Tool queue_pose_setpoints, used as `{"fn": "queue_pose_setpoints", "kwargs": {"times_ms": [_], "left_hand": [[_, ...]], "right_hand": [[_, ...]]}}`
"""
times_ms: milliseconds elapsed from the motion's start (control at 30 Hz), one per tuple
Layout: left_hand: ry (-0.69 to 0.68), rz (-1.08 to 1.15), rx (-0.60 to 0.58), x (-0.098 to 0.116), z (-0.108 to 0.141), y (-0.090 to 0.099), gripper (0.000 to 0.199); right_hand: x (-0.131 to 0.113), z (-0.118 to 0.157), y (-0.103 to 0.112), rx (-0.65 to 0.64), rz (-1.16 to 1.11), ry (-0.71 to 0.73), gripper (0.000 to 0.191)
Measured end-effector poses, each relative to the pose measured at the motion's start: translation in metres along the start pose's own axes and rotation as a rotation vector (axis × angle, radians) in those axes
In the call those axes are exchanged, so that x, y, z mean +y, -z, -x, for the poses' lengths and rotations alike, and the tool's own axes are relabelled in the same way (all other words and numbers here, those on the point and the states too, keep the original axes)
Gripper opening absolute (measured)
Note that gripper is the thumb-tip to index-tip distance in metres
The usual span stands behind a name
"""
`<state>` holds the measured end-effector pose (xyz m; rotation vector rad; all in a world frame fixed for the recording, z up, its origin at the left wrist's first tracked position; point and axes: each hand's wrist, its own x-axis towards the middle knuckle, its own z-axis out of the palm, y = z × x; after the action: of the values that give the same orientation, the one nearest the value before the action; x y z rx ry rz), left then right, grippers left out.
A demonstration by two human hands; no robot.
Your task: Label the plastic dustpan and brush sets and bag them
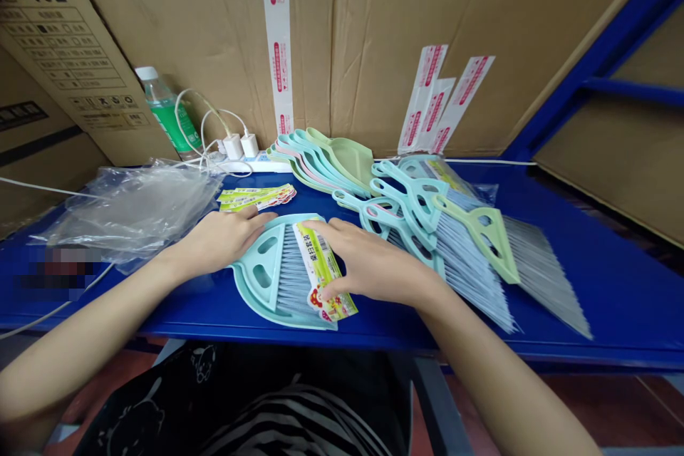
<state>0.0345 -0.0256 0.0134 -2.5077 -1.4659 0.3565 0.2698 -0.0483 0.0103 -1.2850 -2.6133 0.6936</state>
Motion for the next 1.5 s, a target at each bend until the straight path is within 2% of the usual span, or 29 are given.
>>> {"fn": "queue_pose_setpoints", "kwargs": {"times_ms": [67, 167, 267, 367, 500, 667, 833, 933, 1033, 1200, 1367, 1500], "left_hand": [[-0.002, 0.004, -0.001, 0.000, 0.000, 0.000, 0.037], [-0.001, 0.008, 0.000, 0.000, 0.000, 0.001, 0.037], [0.007, 0.004, 0.004, 0.000, 0.001, 0.001, 0.038], [0.008, -0.004, 0.008, 0.000, 0.000, -0.001, 0.039], [0.006, -0.017, 0.013, -0.001, -0.001, -0.004, 0.041], [0.006, -0.018, 0.011, -0.001, 0.000, -0.003, 0.041], [0.015, -0.005, -0.004, 0.000, 0.001, 0.000, 0.039], [0.009, -0.007, 0.002, 0.000, 0.001, 0.000, 0.039], [0.004, -0.003, 0.005, 0.000, 0.001, 0.000, 0.038], [0.008, -0.001, 0.001, 0.000, 0.001, -0.001, 0.039], [-0.003, -0.008, 0.006, 0.000, 0.001, 0.000, 0.038], [-0.007, -0.004, 0.013, -0.001, 0.002, -0.001, 0.038]], "right_hand": [[0.002, -0.001, -0.001, 0.029, 0.004, 0.014, 0.074], [0.006, -0.003, -0.001, 0.060, -0.002, 0.063, 0.043], [0.008, -0.004, 0.003, 0.080, -0.090, 0.128, 0.020], [0.005, 0.000, 0.012, 0.088, -0.281, 0.165, 0.023], [0.002, 0.004, 0.020, 0.146, -0.538, 0.083, 0.032], [0.006, -0.005, 0.010, 0.070, -0.638, 0.003, 0.040], [0.009, -0.011, -0.004, 0.031, -0.487, -0.052, 0.036], [0.009, -0.011, -0.006, 0.085, -0.325, 0.002, 0.023], [0.009, -0.009, -0.006, 0.136, -0.120, 0.065, 0.019], [0.007, -0.007, -0.005, 0.217, 0.067, 0.099, 0.041], [0.003, -0.007, -0.008, 0.108, 0.151, 0.123, 0.049], [0.005, -0.006, -0.010, 0.085, 0.155, 0.163, 0.050]]}}
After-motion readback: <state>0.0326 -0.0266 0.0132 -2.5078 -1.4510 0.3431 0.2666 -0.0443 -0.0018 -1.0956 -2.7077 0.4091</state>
